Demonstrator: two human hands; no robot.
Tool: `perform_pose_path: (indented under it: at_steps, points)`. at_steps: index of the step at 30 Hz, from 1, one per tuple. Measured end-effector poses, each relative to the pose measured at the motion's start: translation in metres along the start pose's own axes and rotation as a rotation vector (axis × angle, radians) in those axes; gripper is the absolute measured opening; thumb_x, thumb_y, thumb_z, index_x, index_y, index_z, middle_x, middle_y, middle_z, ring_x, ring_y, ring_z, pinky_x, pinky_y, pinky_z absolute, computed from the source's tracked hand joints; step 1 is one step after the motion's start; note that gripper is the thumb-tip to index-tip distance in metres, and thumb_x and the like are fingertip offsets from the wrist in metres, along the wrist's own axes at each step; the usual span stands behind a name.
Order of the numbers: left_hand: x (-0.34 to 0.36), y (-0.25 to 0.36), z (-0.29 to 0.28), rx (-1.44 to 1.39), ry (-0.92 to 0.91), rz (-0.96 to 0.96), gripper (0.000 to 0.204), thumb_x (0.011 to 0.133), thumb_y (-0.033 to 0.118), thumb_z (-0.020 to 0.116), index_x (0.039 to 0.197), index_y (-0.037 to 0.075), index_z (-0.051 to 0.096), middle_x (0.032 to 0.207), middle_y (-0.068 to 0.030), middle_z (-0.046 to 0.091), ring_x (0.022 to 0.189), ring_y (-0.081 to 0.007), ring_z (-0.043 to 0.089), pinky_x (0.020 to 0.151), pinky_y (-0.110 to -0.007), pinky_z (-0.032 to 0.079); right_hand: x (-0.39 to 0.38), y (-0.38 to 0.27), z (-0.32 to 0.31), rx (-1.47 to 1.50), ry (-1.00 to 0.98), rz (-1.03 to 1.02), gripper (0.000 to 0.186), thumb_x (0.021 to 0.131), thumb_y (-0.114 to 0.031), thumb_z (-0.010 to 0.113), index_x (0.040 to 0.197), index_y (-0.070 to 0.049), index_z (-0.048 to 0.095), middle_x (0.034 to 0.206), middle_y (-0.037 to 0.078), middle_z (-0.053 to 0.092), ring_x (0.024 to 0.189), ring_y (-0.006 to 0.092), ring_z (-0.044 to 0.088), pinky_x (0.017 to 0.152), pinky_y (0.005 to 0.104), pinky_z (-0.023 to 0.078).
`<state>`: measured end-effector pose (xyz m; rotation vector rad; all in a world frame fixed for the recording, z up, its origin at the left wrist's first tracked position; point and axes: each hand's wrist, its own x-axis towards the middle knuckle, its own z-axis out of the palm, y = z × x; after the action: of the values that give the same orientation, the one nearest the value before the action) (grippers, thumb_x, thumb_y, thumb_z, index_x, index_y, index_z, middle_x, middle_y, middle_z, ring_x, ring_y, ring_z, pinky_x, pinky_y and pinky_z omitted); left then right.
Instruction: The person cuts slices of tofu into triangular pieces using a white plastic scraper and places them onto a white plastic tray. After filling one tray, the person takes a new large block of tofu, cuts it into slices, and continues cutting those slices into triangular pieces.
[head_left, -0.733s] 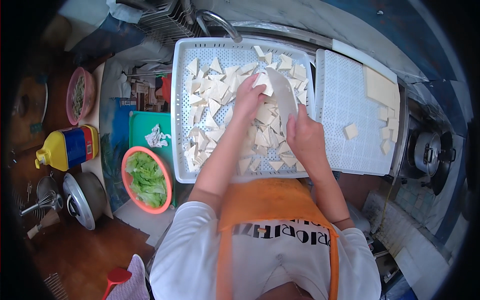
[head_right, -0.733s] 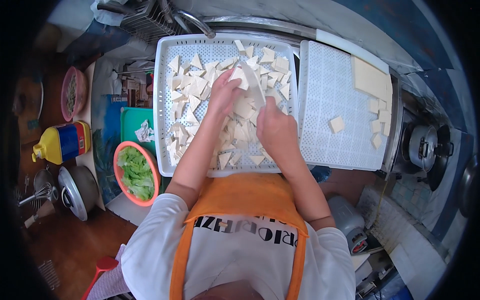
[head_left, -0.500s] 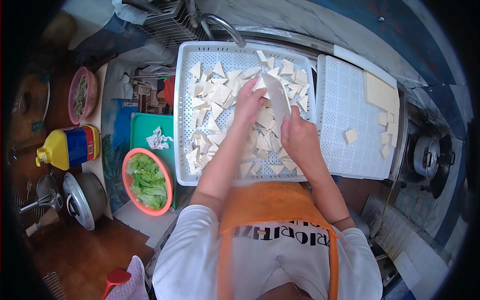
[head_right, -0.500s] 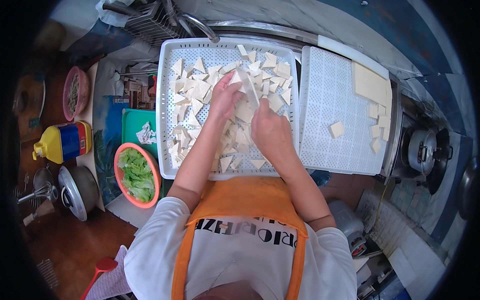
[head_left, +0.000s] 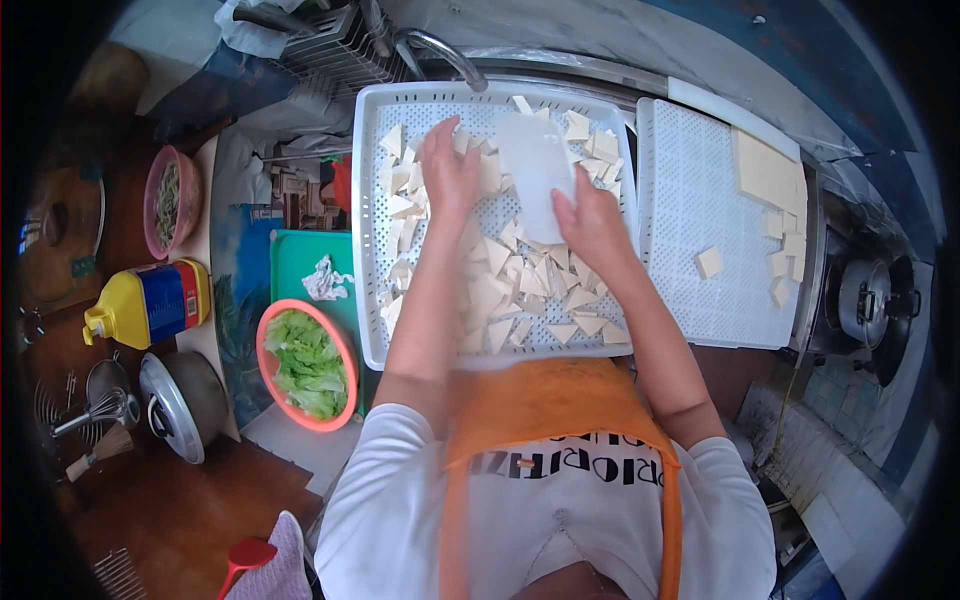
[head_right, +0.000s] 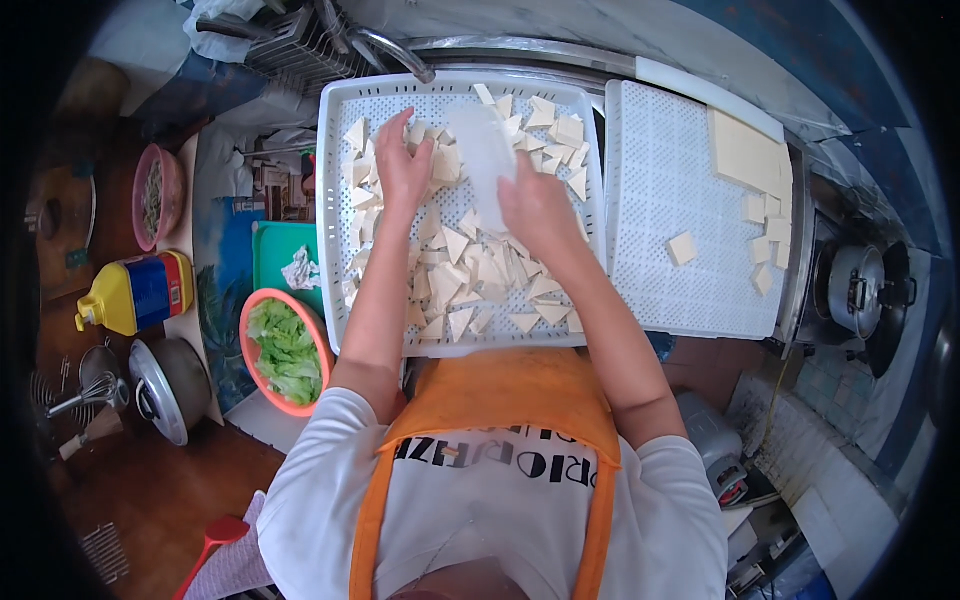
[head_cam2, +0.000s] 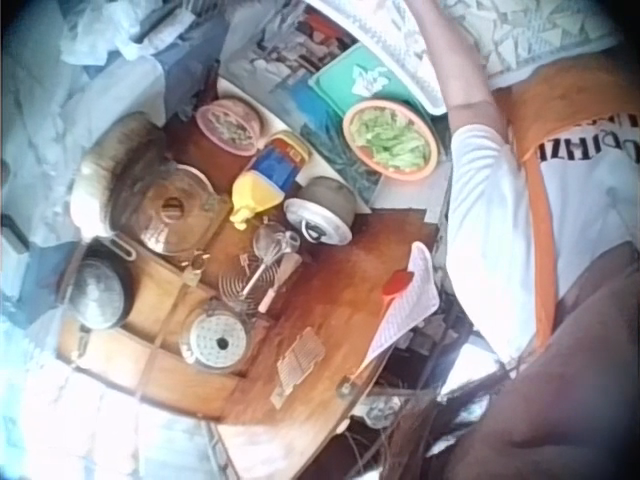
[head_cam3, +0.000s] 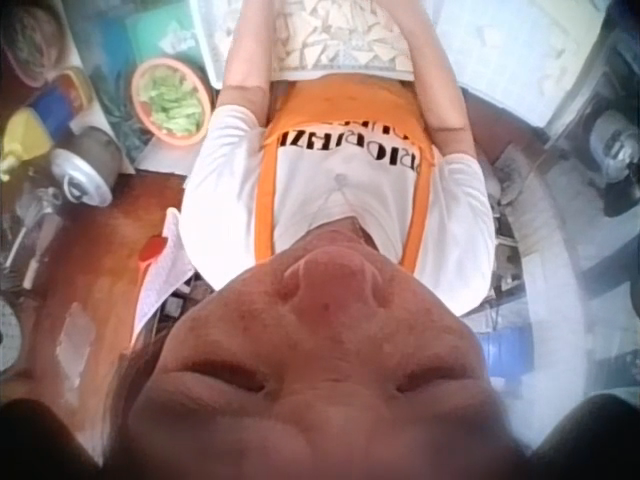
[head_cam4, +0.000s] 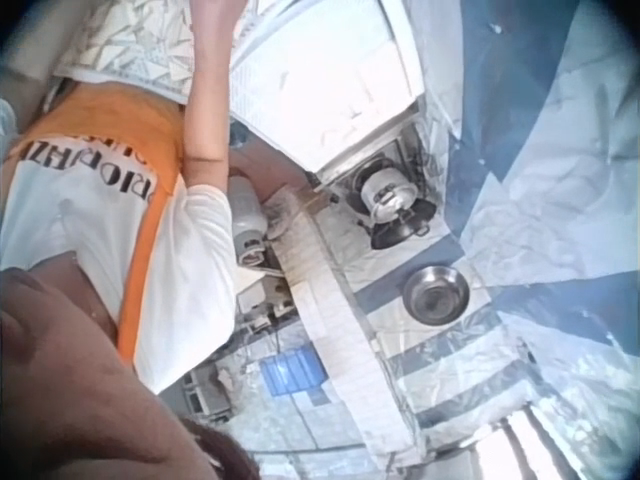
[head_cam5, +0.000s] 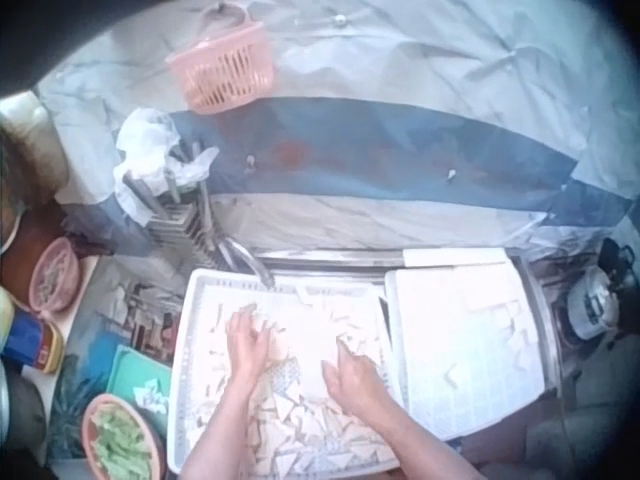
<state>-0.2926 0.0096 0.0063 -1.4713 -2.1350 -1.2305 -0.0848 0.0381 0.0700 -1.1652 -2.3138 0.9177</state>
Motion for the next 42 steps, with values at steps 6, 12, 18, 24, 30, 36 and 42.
perform_pose_path:
  at_steps: [6,12,18,24,30,36,42]
  points:
    - [-0.033,0.044,-0.014,0.054,-0.777,-0.048,0.024,0.076,0.019,0.071,0.091,0.002,0.065,0.097,-0.0135,0.063,0.098,-0.0313,0.057,0.080,-0.039,0.049,-0.030,0.040,-0.028,0.085,0.148,0.206,0.029,0.089,-0.017,0.058,0.109,0.003,0.053,0.077,0.030,0.063,0.073,0.0464,0.063,0.064,0.0498,0.050]
    - [-0.075,0.067,-0.014,0.241,-0.918,0.180,0.029,0.074,0.024,0.071,0.093,0.004,0.063,0.106,-0.0078,0.058,0.103,-0.0246,0.053,0.080,-0.038,0.046,-0.054,0.041,-0.046,0.046,0.074,0.327,0.026,0.090,-0.014,0.057,0.108,0.004,0.053,0.078,0.030,0.064,0.073,0.0459,0.063,0.064,0.0492,0.050]
    - [-0.073,0.059,-0.021,0.229,-0.907,0.289,0.029,0.071,0.014,0.071,0.097,0.005,0.061,0.104,-0.0112,0.059,0.102,-0.0273,0.054,0.083,-0.039,0.045,-0.065,0.035,-0.053,0.062,0.094,0.322,0.026,0.090,-0.012,0.057,0.109,0.005,0.053,0.073,0.028,0.063,0.067,0.0445,0.063,0.059,0.0480,0.049]
    - [-0.068,0.052,-0.027,-0.283,-0.720,-0.286,0.033,0.079,0.009,0.068,0.110,0.002,0.059,0.102,-0.0096,0.063,0.095,-0.0258,0.061,0.081,-0.038,0.049,-0.070,0.008,-0.046,-0.081,0.152,0.097,0.022,0.088,-0.009,0.058,0.105,0.004,0.053,0.063,0.022,0.060,0.057,0.0397,0.062,0.052,0.0459,0.049]
    - [-0.044,0.063,-0.026,-1.174,-0.492,-1.144,0.041,0.088,-0.004,0.053,0.128,0.001,0.051,0.111,-0.0073,0.065,0.094,-0.0140,0.064,0.082,-0.026,0.054,-0.072,-0.028,-0.026,-0.113,0.067,-0.076,0.018,0.088,-0.006,0.057,0.101,0.003,0.050,0.059,0.018,0.058,0.049,0.0367,0.059,0.047,0.0441,0.047]
    - [-0.046,0.050,-0.031,-1.267,-0.504,-1.141,0.042,0.087,-0.006,0.048,0.129,-0.005,0.048,0.120,-0.0143,0.063,0.104,-0.0188,0.064,0.088,-0.028,0.054,-0.069,-0.041,-0.021,-0.152,-0.021,-0.104,0.015,0.088,-0.005,0.055,0.098,0.002,0.047,0.061,0.019,0.059,0.050,0.0364,0.059,0.047,0.0441,0.047]
    - [-0.049,0.047,-0.033,-1.273,-0.529,-1.116,0.041,0.087,-0.006,0.047,0.128,-0.006,0.049,0.121,-0.0174,0.062,0.104,-0.0215,0.064,0.090,-0.030,0.053,-0.069,-0.039,-0.013,-0.125,-0.073,-0.091,0.015,0.088,-0.006,0.054,0.097,0.003,0.047,0.062,0.020,0.059,0.051,0.0372,0.060,0.048,0.0450,0.048]
